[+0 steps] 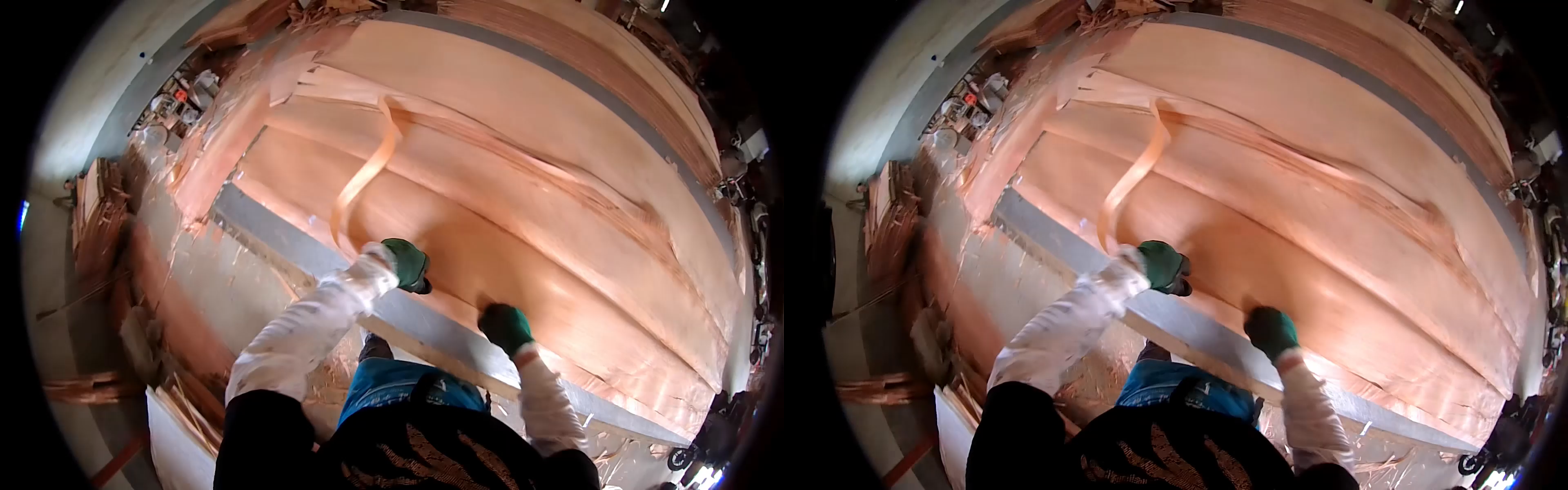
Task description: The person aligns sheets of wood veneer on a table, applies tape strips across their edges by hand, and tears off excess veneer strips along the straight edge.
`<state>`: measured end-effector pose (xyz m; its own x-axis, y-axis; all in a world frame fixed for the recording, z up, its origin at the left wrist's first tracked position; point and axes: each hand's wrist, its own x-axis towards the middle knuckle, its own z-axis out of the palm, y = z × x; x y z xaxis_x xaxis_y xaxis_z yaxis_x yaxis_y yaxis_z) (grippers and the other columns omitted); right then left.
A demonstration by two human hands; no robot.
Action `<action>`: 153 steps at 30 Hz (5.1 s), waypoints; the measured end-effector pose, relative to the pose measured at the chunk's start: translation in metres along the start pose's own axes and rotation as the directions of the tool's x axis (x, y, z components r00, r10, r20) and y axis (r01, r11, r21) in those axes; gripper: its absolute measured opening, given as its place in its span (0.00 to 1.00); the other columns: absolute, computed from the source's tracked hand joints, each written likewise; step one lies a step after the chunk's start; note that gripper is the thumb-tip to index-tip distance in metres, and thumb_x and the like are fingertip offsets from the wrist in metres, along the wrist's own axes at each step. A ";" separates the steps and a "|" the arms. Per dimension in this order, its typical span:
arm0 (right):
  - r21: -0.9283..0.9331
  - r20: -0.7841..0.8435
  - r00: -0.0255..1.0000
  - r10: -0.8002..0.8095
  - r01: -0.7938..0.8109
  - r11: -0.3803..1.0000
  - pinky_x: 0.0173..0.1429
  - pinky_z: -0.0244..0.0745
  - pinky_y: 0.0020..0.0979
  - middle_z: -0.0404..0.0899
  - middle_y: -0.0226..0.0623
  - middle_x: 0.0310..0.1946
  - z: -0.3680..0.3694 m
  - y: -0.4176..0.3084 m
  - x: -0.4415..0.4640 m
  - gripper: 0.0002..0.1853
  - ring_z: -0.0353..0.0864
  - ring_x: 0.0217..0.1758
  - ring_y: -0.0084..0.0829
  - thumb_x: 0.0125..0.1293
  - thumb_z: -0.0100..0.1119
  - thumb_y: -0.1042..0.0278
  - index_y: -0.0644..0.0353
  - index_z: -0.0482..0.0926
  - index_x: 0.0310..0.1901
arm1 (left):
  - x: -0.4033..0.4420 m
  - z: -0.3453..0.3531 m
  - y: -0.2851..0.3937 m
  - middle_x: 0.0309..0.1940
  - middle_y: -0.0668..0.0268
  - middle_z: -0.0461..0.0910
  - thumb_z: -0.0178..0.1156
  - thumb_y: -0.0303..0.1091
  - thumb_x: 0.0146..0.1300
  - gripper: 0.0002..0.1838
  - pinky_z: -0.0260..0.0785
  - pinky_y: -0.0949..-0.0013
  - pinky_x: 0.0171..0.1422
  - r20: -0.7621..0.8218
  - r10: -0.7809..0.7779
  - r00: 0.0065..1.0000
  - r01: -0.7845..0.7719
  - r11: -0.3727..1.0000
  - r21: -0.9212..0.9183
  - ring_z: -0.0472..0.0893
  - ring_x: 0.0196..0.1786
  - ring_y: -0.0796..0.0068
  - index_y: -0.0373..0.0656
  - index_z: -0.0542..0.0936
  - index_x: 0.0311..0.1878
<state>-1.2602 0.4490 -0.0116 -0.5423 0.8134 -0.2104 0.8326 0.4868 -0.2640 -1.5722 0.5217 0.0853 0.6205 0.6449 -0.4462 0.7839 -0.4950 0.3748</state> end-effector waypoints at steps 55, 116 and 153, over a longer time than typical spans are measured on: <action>-0.443 0.064 0.987 0.147 -0.104 0.890 0.26 0.77 0.45 0.79 0.44 0.20 0.019 0.005 -0.012 0.12 0.80 0.22 0.46 0.63 0.56 0.59 0.55 0.78 0.24 | -0.353 0.037 -0.571 0.64 0.53 0.74 0.65 0.48 0.55 0.41 0.66 0.56 0.69 -0.603 -0.791 -0.104 0.905 0.177 -0.388 0.74 0.65 0.52 0.47 0.65 0.72; 0.989 0.004 0.975 0.223 0.030 -0.145 0.43 0.76 0.27 0.79 0.35 0.53 0.012 -0.159 -0.110 0.20 0.80 0.41 0.25 0.65 0.57 0.75 0.63 0.75 0.59 | -0.167 0.105 0.135 0.46 0.54 0.82 0.56 0.24 0.66 0.06 0.77 0.55 0.54 -0.361 -0.464 0.809 -0.526 -0.297 -0.797 0.83 0.40 0.59 0.34 0.77 0.44; 0.143 -0.453 0.878 -0.152 0.240 0.960 0.46 0.76 0.42 0.82 0.40 0.41 0.031 -0.493 0.527 0.11 0.80 0.45 0.45 0.50 0.66 0.69 0.56 0.85 0.38 | -0.286 0.051 -0.488 0.34 0.59 0.84 0.58 0.33 0.68 0.21 0.72 0.72 0.22 -0.171 -0.717 0.676 -0.333 -0.090 -0.939 0.82 0.27 0.73 0.41 0.75 0.63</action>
<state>-1.9603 0.6277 -0.0212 -0.5523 0.7845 0.2820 0.6530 0.6174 -0.4386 -2.1312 0.5488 -0.0117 -0.1459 0.8904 -0.4311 -0.2964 0.3764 0.8778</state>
